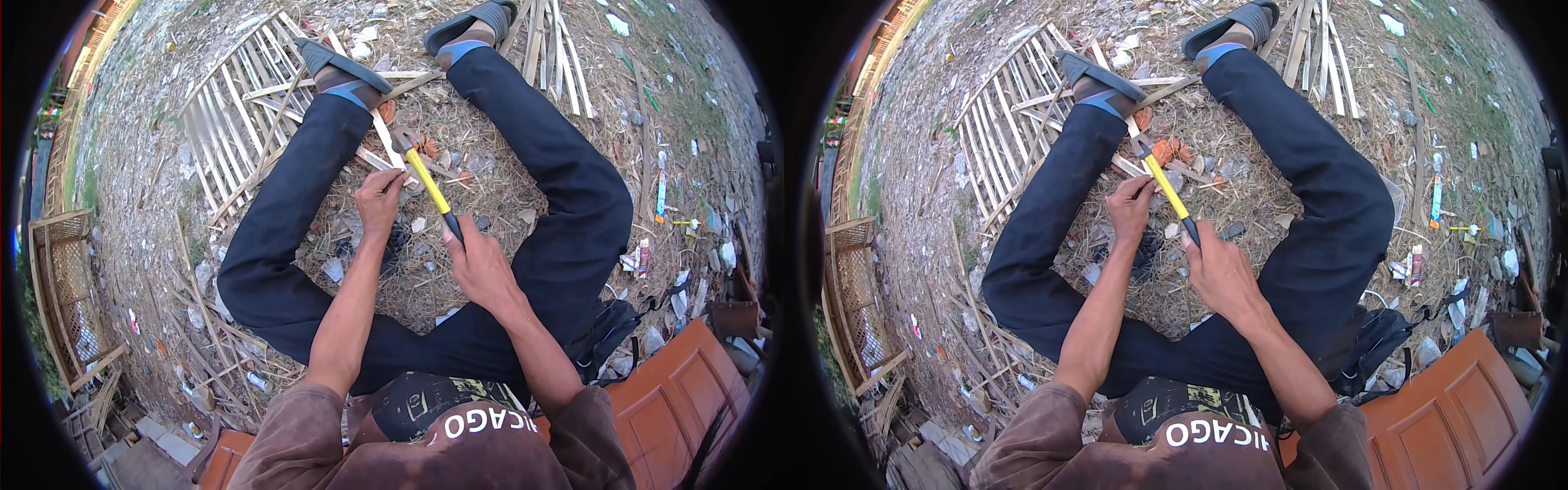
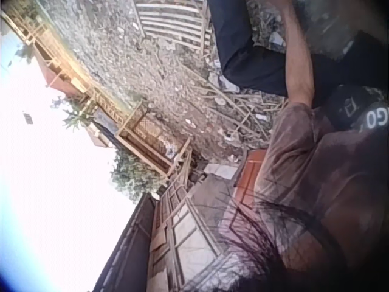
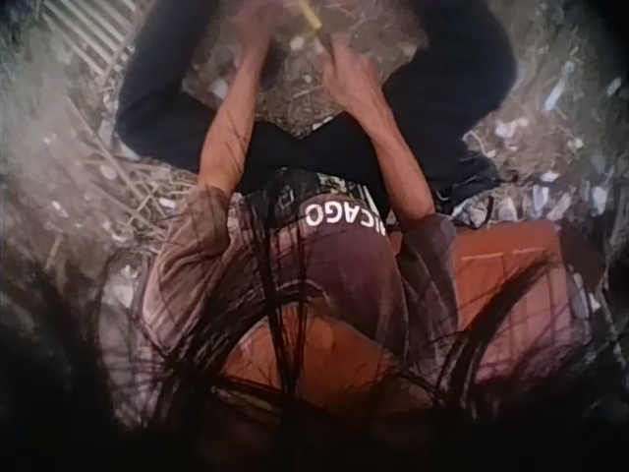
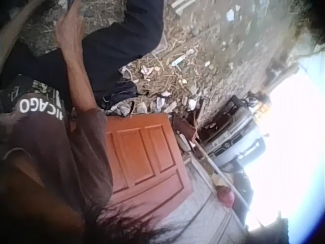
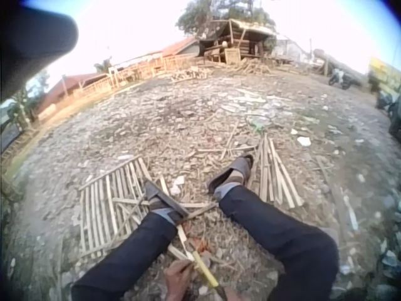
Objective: The person assembles a geometric bamboo frame by aligning thin wooden slats and securing them together using a hammer and small nails.
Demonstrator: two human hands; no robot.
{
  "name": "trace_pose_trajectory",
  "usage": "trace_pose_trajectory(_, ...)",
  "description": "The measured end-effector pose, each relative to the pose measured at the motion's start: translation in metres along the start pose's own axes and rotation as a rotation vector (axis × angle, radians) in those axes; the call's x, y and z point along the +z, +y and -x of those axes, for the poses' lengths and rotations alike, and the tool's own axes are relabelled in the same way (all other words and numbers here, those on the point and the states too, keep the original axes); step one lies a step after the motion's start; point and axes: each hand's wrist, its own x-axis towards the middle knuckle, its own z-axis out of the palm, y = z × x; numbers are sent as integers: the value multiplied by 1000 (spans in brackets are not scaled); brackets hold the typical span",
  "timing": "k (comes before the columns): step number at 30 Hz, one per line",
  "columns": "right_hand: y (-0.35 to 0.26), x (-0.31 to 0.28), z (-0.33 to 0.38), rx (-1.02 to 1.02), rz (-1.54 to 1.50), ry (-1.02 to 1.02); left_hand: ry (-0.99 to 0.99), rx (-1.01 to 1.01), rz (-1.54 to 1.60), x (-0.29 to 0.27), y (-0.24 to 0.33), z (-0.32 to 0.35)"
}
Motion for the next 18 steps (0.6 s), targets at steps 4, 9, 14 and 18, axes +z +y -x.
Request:
trace_pose_trajectory(4, -11, -8, 0, 6, -35, -4, -4, -10, -1, -1, 1, -3)
trace_pose_trajectory(9, 7, 4, 3, 21, 114, -47, 13, -45, 35, 3, -3, 0)
trace_pose_trajectory(14, -8, -3, 3, -45, -36, 22, 1, -43, 31, 1, -3, 0)
trace_pose_trajectory(18, 7, 8, 2, 7, 123, -65, 17, -44, 53, 4, -9, 0)
